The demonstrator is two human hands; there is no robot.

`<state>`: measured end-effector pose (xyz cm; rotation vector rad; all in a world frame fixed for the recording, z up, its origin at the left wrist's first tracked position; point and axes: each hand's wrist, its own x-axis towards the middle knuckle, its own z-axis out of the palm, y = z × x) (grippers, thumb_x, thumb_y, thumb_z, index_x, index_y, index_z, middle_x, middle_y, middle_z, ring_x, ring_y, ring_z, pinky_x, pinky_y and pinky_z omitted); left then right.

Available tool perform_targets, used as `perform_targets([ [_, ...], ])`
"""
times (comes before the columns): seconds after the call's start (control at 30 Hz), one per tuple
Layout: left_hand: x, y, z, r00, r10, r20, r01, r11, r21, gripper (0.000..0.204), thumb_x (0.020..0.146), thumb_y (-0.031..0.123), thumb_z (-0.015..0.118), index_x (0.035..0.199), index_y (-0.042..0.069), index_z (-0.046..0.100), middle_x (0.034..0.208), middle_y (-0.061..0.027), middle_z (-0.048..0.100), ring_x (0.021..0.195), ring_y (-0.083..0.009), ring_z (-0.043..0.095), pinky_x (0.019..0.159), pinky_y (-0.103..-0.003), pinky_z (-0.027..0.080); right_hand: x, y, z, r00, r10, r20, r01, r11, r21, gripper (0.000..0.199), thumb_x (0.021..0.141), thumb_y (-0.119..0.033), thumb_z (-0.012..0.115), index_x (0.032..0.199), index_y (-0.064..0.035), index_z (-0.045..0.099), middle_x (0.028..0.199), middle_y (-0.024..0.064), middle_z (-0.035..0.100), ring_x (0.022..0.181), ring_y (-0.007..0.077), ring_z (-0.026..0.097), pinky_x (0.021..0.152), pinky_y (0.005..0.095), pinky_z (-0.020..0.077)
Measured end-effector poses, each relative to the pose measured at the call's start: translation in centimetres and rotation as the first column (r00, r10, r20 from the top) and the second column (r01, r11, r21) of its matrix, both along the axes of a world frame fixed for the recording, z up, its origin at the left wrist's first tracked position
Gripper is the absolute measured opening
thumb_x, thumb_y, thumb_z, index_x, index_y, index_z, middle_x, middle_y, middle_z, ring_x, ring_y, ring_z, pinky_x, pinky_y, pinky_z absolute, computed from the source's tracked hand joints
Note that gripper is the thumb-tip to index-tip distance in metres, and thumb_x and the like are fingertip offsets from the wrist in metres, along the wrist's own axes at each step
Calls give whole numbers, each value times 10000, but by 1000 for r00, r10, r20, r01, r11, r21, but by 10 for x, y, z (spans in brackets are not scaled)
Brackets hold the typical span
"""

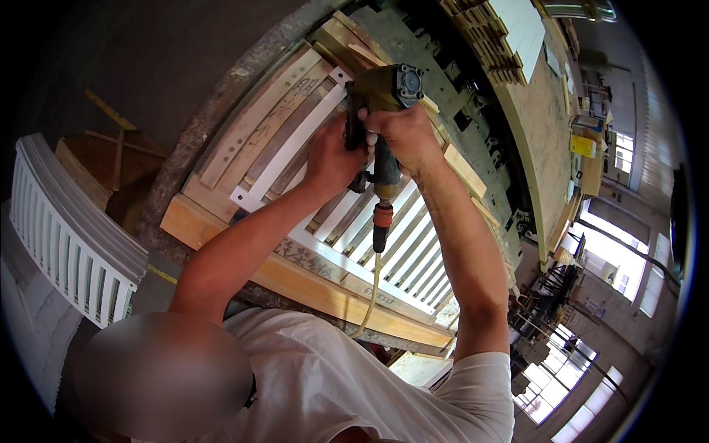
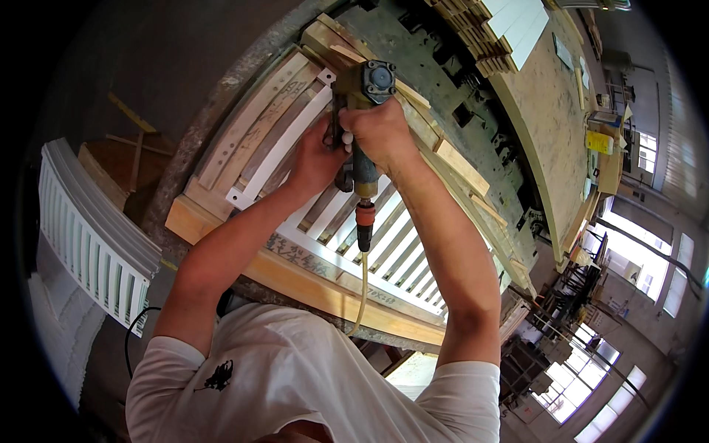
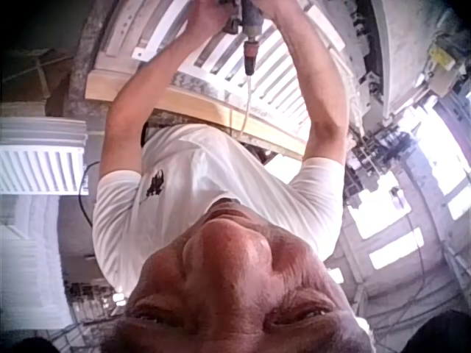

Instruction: The person assembles white wooden slatted panels by placing slats into a jig and securing them with a pneumatic nail gun. They repeatedly position the slats, fasten them, and then move the completed panel aside to begin the next unit.

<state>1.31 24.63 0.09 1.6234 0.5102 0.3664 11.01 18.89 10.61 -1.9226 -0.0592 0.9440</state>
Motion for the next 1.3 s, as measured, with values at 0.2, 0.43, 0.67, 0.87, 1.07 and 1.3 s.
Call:
perform_targets([
  [0.2,-28,-23,8,999,-32,-42,21,970,-241,513,767,72,740,1228,-15,531,930,-67,618,837,-113,589,782,-263,484,-23,-49,10,985,-154,-83,163,981,103,104,754,-27,651,760,72,619,647,122,612,546,191,599,496,317,478],
  [0.43,-92,-84,62,895,-446,-26,443,881,166,971,723,196,728,1469,-28,149,1434,-291,270,1303,-408,349,1089,-427,309,-62,-195,-23,690,-189,-699,682,492,541,495,816,-44,527,1273,94,397,1061,208,581,602,141,516,532,306,484],
  [0.67,-118,-135,87,712,-694,-101,682,651,333,897,780,35,619,1472,-39,54,1487,-361,45,1367,-518,185,1095,-465,301,-138,-260,-88,669,33,-743,743,-86,664,481,830,-71,532,1256,115,408,1036,196,578,582,118,475,499,260,421],
  [0.87,-157,-171,112,560,-798,-223,802,455,386,870,782,19,626,1460,-60,87,1475,-384,1,1364,-545,151,1102,-482,278,-168,-298,-101,665,67,-744,723,-307,618,443,860,-92,499,1243,117,420,1014,166,579,581,113,491,523,268,471],
  [1.07,-140,-208,93,762,-646,41,557,686,468,908,759,93,694,1462,-39,134,1502,-330,120,1399,-477,164,1130,-468,229,-195,-328,-92,698,52,-714,705,-227,672,368,855,-81,514,1177,91,466,808,109,555,574,125,479,520,269,455],
  [1.3,-137,-289,65,478,-867,-143,774,493,-398,811,847,227,677,1435,-88,215,1163,-232,588,1110,-271,572,970,-337,422,-232,-411,-3,361,-778,-515,908,167,383,223,827,-68,550,1005,63,583,636,80,573,532,168,574,505,278,508],
])
